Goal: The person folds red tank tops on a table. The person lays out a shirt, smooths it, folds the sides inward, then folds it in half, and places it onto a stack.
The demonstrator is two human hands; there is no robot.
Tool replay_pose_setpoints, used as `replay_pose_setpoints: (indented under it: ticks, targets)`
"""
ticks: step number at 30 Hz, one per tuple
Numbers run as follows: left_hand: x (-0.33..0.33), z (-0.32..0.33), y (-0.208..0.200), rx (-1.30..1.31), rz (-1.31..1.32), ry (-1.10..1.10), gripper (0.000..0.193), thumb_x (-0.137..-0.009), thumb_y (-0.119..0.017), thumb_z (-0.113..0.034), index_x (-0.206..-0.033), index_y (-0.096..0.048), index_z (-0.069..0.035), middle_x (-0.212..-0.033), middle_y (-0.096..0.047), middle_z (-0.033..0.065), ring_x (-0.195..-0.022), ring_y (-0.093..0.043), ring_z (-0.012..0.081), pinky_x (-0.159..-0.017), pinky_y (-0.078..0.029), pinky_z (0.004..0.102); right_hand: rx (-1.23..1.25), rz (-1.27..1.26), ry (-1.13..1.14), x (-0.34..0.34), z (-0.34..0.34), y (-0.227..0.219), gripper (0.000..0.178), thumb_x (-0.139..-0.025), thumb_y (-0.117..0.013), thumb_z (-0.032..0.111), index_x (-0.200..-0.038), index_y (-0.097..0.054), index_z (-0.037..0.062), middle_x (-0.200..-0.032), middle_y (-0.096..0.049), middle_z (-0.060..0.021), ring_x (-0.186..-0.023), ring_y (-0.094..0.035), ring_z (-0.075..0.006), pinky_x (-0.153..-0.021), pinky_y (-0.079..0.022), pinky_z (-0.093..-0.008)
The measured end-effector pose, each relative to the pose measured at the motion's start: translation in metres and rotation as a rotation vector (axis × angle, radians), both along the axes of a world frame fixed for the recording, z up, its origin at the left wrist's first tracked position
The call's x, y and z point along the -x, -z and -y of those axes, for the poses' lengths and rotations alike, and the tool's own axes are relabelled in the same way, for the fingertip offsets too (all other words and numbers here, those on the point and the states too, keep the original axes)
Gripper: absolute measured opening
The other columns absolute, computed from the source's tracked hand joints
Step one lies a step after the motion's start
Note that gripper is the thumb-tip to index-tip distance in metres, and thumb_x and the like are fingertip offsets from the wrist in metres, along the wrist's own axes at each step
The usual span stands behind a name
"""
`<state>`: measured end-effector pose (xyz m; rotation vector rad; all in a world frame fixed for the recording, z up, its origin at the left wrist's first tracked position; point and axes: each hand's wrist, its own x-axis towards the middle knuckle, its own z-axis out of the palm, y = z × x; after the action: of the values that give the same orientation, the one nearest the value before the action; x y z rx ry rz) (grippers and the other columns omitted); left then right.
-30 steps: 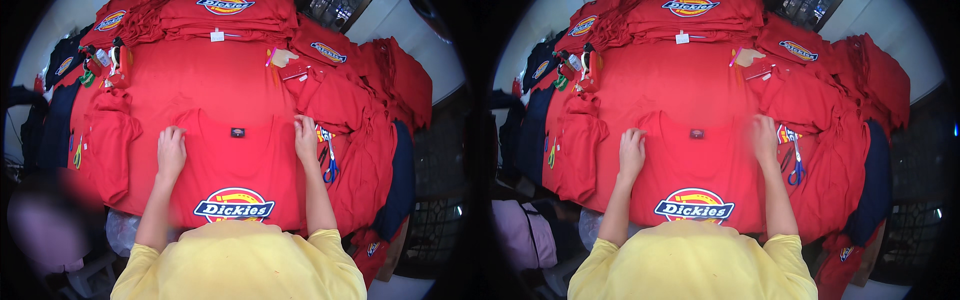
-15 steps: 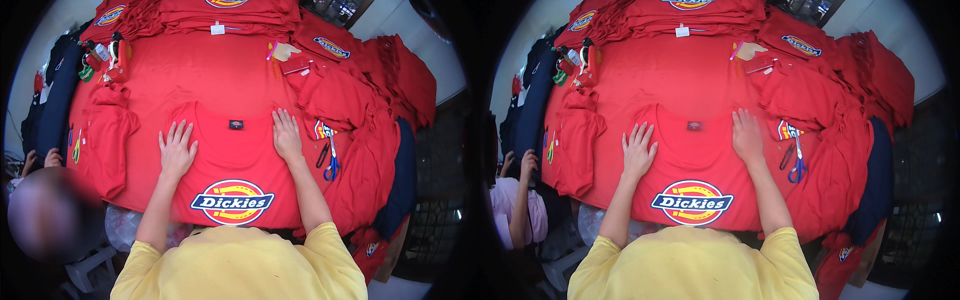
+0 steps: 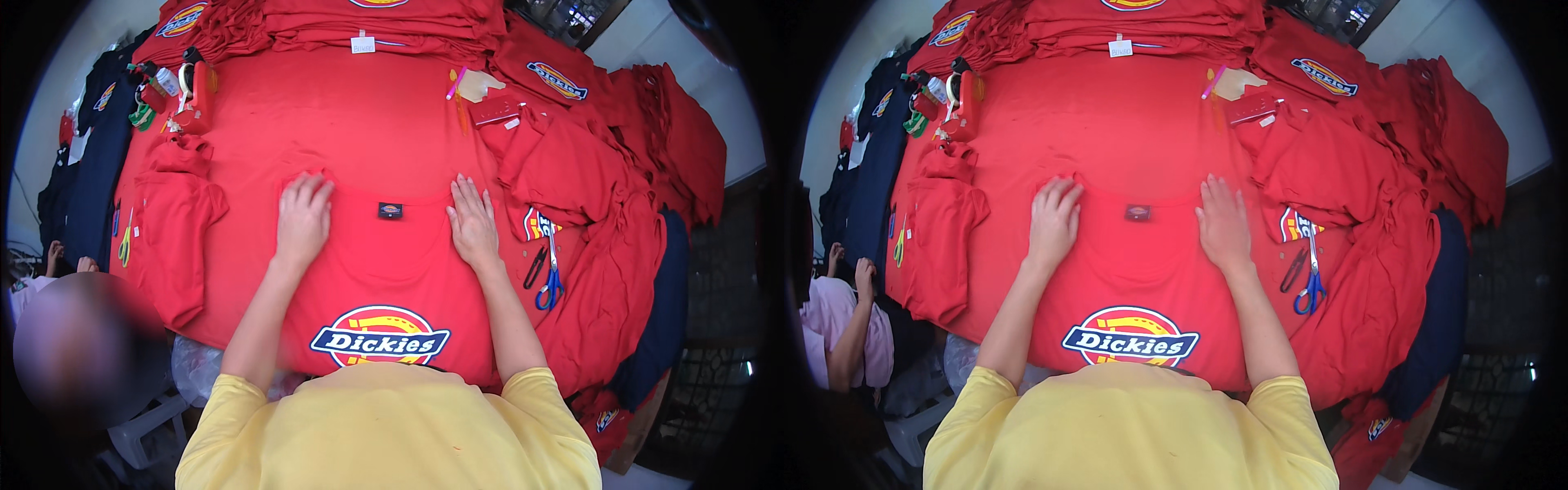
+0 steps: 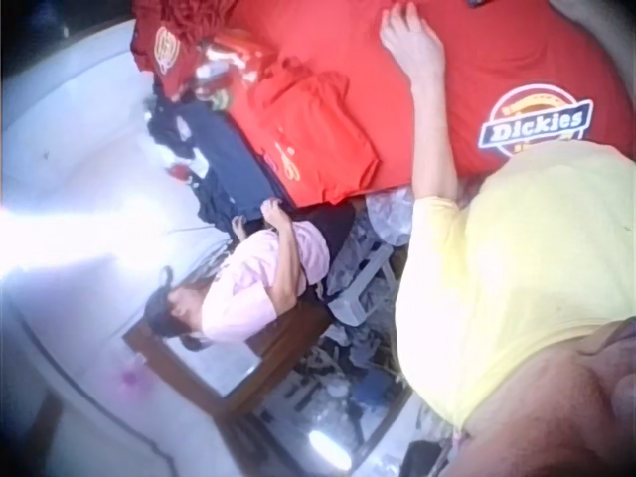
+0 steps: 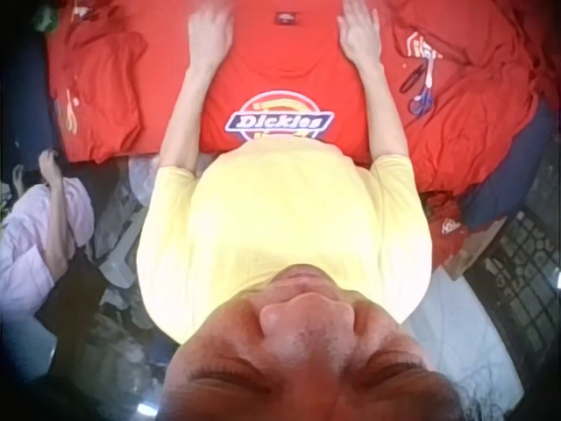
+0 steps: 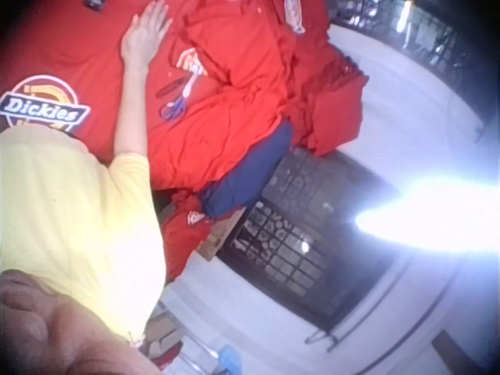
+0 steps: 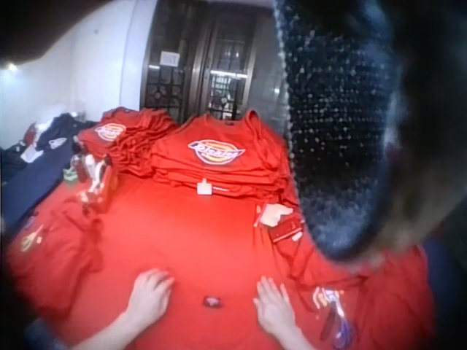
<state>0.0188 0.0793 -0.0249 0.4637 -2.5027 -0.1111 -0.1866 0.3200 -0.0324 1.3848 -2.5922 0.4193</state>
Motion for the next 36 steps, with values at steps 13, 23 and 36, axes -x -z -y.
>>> replay_pose_setpoints:
  ticks: [13, 23, 36]
  targets:
    - [-0.004, -0.077, -0.014, -0.505, 0.333, 0.395, 0.017, -0.082, -0.072, -0.022, -0.090, -0.065, -0.010, -0.084, -0.060, 0.0049, -0.087, -0.052, 0.0238, -0.083, -0.038, 0.0380, 0.099, 0.292, -0.248, -0.062, -0.019, -0.021, 0.011, -0.081, -0.071, 0.019, -0.083, -0.064, 0.0097, -0.127, -0.053, -0.0078, -0.131, -0.038, -0.0344, -0.112, -0.022, -0.0594]
    - [-0.041, -0.053, 0.011, -0.342, 0.056, 0.040, 0.051, -0.082, -0.073, -0.034, -0.124, -0.058, -0.008, -0.131, -0.051, 0.0114, -0.124, -0.044, 0.0318, -0.104, -0.034, 0.0470, 0.189, 0.296, -0.124, -0.063, -0.019, -0.003, 0.038, -0.080, -0.074, 0.027, -0.110, -0.060, 0.0089, -0.137, -0.047, -0.0133, -0.138, -0.033, -0.0362, -0.117, -0.018, -0.0546]
    - [-0.007, 0.031, 0.009, -0.153, 0.340, 0.030, 0.073, -0.094, -0.052, -0.052, -0.147, -0.034, -0.005, -0.155, -0.030, 0.0115, -0.145, -0.025, 0.0281, -0.118, -0.018, 0.0460, 0.291, 0.280, -0.075, 0.025, -0.007, -0.010, 0.037, -0.090, -0.059, 0.007, -0.127, -0.056, 0.0032, -0.133, -0.056, -0.0149, -0.127, -0.050, -0.0307, -0.108, -0.038, -0.0397]
